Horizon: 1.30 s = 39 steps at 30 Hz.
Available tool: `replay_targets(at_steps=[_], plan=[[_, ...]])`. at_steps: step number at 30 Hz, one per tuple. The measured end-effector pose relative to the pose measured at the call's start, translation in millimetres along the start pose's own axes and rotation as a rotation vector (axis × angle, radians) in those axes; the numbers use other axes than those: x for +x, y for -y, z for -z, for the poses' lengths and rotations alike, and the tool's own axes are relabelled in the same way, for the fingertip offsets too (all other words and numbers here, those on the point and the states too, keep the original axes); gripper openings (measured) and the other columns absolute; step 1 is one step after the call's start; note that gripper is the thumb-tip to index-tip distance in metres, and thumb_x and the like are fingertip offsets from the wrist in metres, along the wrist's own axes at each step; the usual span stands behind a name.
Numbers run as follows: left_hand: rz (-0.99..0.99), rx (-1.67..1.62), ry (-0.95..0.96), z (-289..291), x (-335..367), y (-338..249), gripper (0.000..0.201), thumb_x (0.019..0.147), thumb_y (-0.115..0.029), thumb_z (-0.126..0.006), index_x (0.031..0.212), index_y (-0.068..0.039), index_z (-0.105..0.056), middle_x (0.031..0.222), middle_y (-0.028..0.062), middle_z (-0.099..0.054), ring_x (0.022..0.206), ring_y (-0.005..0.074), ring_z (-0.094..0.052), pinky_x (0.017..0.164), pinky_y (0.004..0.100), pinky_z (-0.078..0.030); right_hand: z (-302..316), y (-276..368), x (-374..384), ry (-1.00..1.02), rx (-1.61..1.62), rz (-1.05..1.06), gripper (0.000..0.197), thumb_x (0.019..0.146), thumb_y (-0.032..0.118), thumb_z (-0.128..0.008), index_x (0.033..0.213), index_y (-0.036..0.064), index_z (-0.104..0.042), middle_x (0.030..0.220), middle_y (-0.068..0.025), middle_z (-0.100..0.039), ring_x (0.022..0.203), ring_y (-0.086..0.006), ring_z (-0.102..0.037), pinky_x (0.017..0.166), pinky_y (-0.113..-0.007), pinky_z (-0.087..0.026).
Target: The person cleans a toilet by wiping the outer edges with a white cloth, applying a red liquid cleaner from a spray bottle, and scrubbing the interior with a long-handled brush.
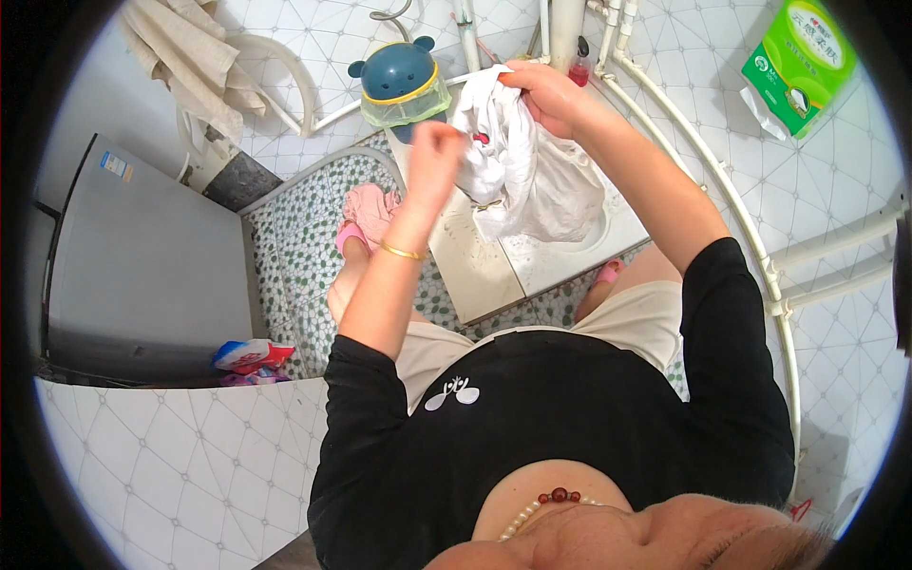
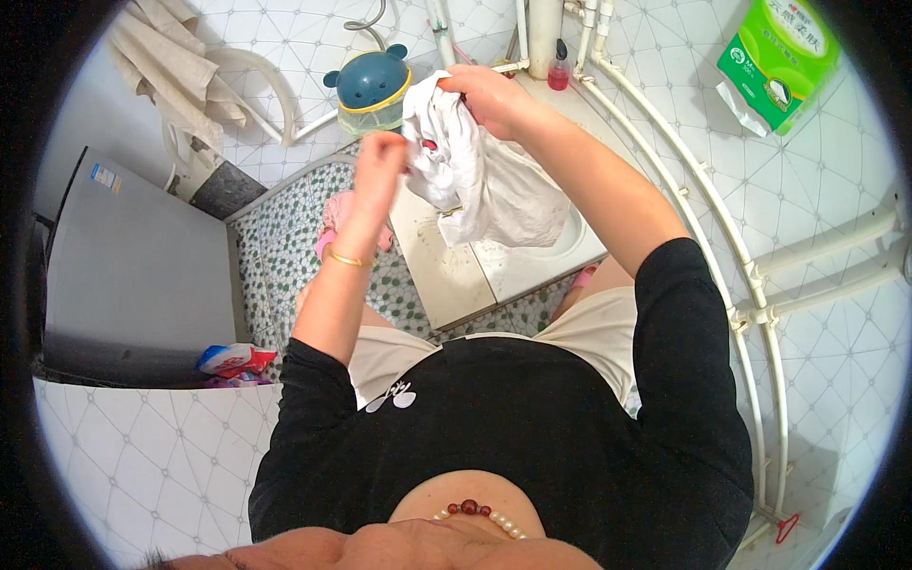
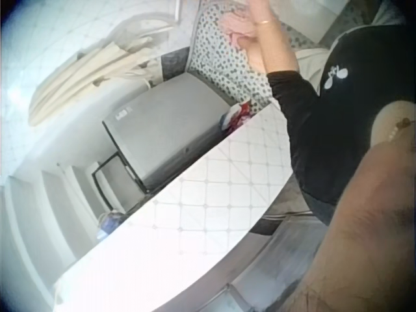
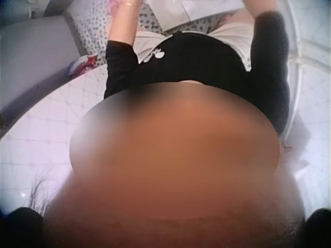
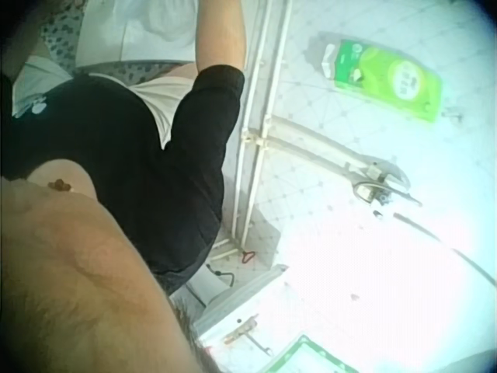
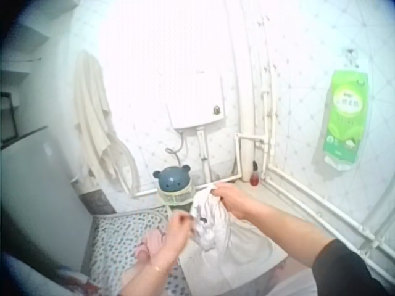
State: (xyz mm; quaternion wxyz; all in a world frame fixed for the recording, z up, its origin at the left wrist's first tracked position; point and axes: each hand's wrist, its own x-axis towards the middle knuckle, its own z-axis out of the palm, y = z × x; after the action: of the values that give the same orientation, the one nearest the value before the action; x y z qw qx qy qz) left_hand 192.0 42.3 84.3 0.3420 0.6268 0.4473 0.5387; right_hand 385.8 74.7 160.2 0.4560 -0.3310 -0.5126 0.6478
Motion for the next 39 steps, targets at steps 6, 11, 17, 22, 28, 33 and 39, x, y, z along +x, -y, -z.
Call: replay_targets(at_steps=[6,11,17,22,28,33,39], plan=[[-0.211,0.420,-0.120,-41.2,-39.8,23.1,0.043,0.075,-0.017,-0.066,0.107,0.005,-0.049,0.091,0.0179,-0.056,0.091,0.0278,-0.054,0.082,0.0365,-0.043,-21.4,-1.9,-10.6,0.060,0.237,-0.011,0.016,0.090,0.009,-0.046,0.100,-0.0003,-0.054,0.095,-0.0094,-0.062,0.089,-0.0197,-0.060,0.082,-0.033,-0.048],[-0.026,0.211,0.242,-29.2,-15.6,27.5,0.035,0.078,-0.014,-0.063,0.108,-0.002,-0.051,0.100,0.0133,-0.060,0.085,0.0264,-0.059,0.077,0.0349,-0.046,-11.8,-3.3,-21.7,0.063,0.355,-0.006,0.022,0.090,0.011,-0.045,0.106,0.0000,-0.056,0.100,-0.0098,-0.063,0.092,-0.0193,-0.060,0.084,-0.033,-0.047],[0.347,-0.371,-0.058,16.1,14.1,18.3,0.018,0.088,-0.017,-0.055,0.100,-0.003,-0.054,0.078,0.0020,-0.057,0.062,0.0094,-0.051,0.056,0.0228,-0.045,44.5,-21.3,-25.2,-0.178,0.124,-0.025,0.025,0.087,0.016,-0.051,0.105,0.0001,-0.057,0.101,-0.0094,-0.063,0.093,-0.0199,-0.060,0.085,-0.032,-0.046],[0.279,-0.522,0.078,16.7,31.0,-20.6,0.021,0.085,-0.014,-0.057,0.098,0.002,-0.057,0.082,0.0045,-0.059,0.069,0.0106,-0.054,0.062,0.0234,-0.045,64.1,-41.9,-29.6,-0.398,-0.986,-0.093,0.034,0.080,0.020,-0.060,0.110,0.0045,-0.056,0.093,-0.0100,-0.061,0.089,-0.0189,-0.059,0.080,-0.032,-0.046],[0.312,-0.390,0.212,-5.3,31.5,-47.4,0.022,0.083,-0.010,-0.056,0.099,0.005,-0.056,0.087,0.0087,-0.062,0.077,0.0138,-0.058,0.067,0.0262,-0.047,-14.6,-53.3,-44.5,-0.019,-0.627,0.276,0.043,0.078,0.024,-0.065,0.113,0.0035,-0.050,0.097,-0.0117,-0.059,0.088,-0.0204,-0.057,0.080,-0.031,-0.046],[0.345,-0.395,0.308,-4.2,42.1,-59.5,0.016,0.087,-0.010,-0.054,0.098,0.001,-0.057,0.086,0.0066,-0.061,0.075,0.0127,-0.058,0.066,0.0254,-0.048,-7.6,-73.2,-14.3,-0.040,-0.387,0.249,0.042,0.080,0.022,-0.063,0.113,0.0012,-0.049,0.103,-0.0132,-0.058,0.094,-0.0202,-0.056,0.082,-0.031,-0.044],[0.334,-0.318,0.168,10.0,54.6,-59.5,0.012,0.088,-0.010,-0.052,0.095,0.000,-0.057,0.084,0.0062,-0.062,0.071,0.0126,-0.059,0.063,0.0252,-0.048,-33.3,-53.3,-24.8,-0.374,-0.763,0.657,0.039,0.079,0.012,-0.061,0.113,0.0010,-0.047,0.092,-0.0127,-0.056,0.087,-0.0232,-0.056,0.079,-0.034,-0.046]])
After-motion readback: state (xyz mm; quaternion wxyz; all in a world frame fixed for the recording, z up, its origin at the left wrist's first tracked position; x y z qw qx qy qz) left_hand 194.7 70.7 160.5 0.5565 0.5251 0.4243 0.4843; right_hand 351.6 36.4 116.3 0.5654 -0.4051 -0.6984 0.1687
